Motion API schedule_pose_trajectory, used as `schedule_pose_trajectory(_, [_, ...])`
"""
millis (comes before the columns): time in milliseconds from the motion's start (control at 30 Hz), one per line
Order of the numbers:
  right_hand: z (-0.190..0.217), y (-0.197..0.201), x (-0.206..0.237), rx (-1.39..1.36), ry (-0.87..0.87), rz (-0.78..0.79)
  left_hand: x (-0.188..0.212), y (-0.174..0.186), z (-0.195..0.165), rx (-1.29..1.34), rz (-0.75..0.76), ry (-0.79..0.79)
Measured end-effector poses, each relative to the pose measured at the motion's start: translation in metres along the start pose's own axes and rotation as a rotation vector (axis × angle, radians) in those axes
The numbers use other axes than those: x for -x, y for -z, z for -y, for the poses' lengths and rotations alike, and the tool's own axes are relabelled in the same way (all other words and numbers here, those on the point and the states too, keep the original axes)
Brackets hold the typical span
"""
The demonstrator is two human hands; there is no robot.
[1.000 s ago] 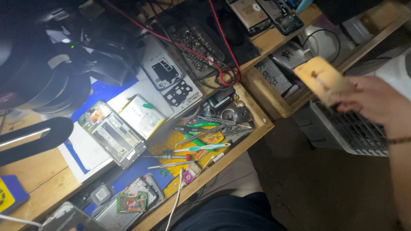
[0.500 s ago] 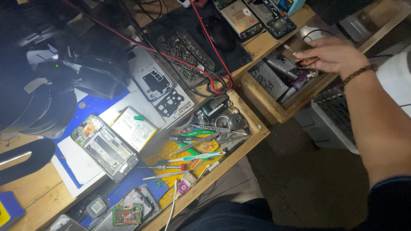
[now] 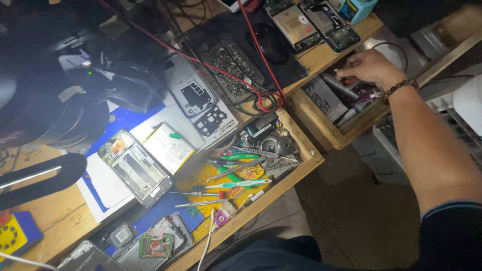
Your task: The person disassembles a smartphone, removes the battery, and compares it with another battery. They then install a new battery into the phone, reconnect the display, and test the device with a multimeter.
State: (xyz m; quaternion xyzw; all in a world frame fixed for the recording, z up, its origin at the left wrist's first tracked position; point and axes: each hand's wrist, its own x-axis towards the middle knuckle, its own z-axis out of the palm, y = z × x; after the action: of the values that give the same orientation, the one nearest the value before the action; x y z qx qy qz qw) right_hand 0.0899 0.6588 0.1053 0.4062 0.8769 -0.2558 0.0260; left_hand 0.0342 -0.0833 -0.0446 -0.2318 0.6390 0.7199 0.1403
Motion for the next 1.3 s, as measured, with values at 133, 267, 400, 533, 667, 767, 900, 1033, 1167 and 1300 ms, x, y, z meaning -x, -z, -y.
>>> schedule_pose_trajectory(133, [0.002,-0.003,0.007,0.135,0.069,-0.044,0.001,0.006,0.001,0.067,0.029,-0.062])
schedule_pose_trajectory(267, [0.009,-0.002,0.022,0.01,0.044,-0.076,0.009,0.011,0.004,0.177,0.077,-0.145])
schedule_pose_trajectory(400, [0.026,0.004,0.038,0.157,0.085,-0.063,0.022,0.013,0.011,0.293,0.107,-0.219])
schedule_pose_trajectory(533, [0.038,-0.003,0.047,0.214,0.163,-0.071,0.025,0.014,0.015,0.349,0.06,-0.191])
schedule_pose_trajectory(667, [0.034,-0.019,0.044,0.351,0.277,-0.108,0.032,0.01,0.021,0.271,-0.044,-0.284])
schedule_pose_trajectory(767, [0.032,-0.029,0.043,0.51,0.442,-0.367,0.044,0.005,0.018,0.257,-0.03,-0.176])
schedule_pose_trajectory(900, [0.032,-0.065,0.071,-0.435,0.479,-0.329,0.065,-0.014,-0.007,0.35,0.198,-0.364])
schedule_pose_trajectory(1033, [0.071,-0.123,0.185,-0.412,0.672,-0.493,0.093,-0.062,-0.033,0.296,0.252,-0.071])
schedule_pose_trajectory(1167, [0.153,-0.195,0.294,-0.839,0.769,0.29,0.108,-0.1,-0.056,0.129,0.471,-0.13])
schedule_pose_trajectory(1300, [0.204,-0.223,0.328,-0.971,0.463,0.73,0.103,-0.128,-0.062,0.095,0.502,-0.239])
